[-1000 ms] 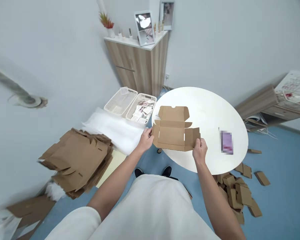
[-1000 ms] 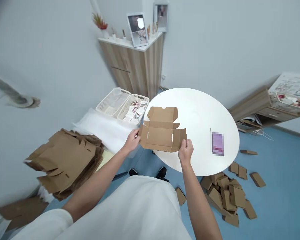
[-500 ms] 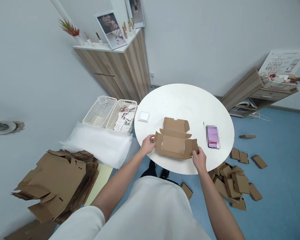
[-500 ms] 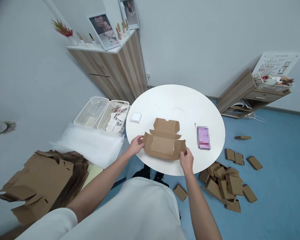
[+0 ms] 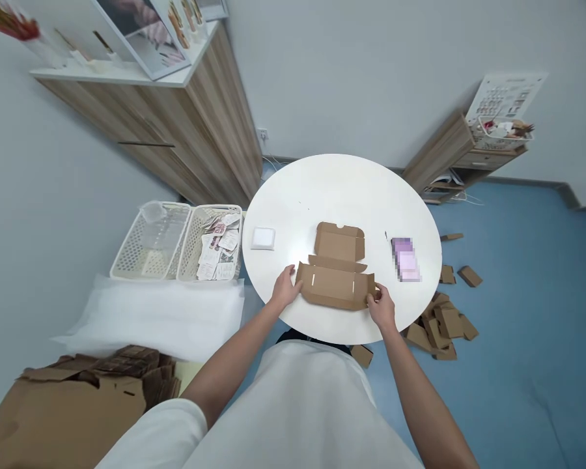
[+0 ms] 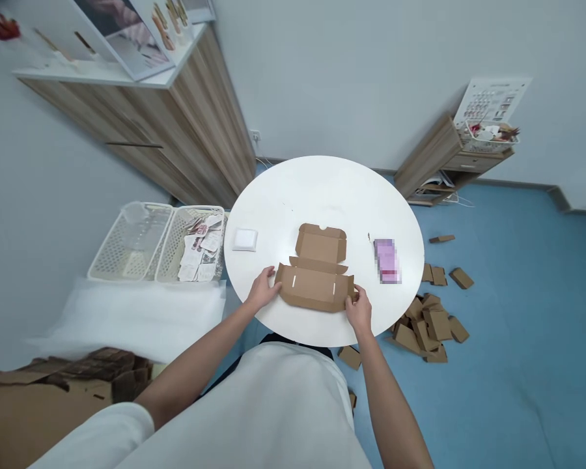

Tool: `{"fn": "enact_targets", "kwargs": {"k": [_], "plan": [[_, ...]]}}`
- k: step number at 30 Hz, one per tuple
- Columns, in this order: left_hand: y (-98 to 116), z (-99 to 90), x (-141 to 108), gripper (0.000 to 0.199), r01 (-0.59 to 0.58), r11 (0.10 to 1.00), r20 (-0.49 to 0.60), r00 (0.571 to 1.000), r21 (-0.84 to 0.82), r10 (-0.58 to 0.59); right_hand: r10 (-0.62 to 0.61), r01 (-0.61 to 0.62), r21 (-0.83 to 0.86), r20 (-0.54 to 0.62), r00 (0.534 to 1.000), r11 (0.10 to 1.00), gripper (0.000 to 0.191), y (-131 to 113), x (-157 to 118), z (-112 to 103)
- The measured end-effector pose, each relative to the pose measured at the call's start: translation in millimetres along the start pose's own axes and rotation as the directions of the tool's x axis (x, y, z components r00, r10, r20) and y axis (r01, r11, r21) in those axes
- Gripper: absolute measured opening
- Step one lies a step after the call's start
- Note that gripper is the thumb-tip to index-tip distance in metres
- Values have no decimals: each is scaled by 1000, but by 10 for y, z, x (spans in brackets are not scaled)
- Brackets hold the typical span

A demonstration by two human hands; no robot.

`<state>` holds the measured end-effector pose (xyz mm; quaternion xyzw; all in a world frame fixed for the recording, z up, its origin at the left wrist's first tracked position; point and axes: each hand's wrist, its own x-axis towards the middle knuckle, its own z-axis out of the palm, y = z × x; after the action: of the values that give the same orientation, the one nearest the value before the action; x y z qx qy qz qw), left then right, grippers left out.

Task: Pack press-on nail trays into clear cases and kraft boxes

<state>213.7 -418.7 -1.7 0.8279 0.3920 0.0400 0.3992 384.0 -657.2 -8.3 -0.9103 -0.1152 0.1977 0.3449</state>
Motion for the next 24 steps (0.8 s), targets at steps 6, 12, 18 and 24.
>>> {"fn": "enact_targets", "kwargs": {"k": [6, 12, 18, 24], "plan": [[207, 12, -246, 72, -416, 859, 199, 907, 300, 370, -131, 108, -135, -173, 976, 985, 60, -168, 166, -17], [306, 155, -273, 50, -563, 747, 391, 814, 354, 429, -181, 181, -115, 11, 983, 977, 53, -519, 634, -31], [322, 272, -210, 47, -511, 789, 417, 834, 341, 360, -134, 141, -7, 264, 955, 990, 56, -592, 1037, 100], [357, 352, -202, 46, -447, 812, 414, 865, 375, 285, -127, 133, -3, 263, 956, 991, 39, -500, 1237, 187]]}}
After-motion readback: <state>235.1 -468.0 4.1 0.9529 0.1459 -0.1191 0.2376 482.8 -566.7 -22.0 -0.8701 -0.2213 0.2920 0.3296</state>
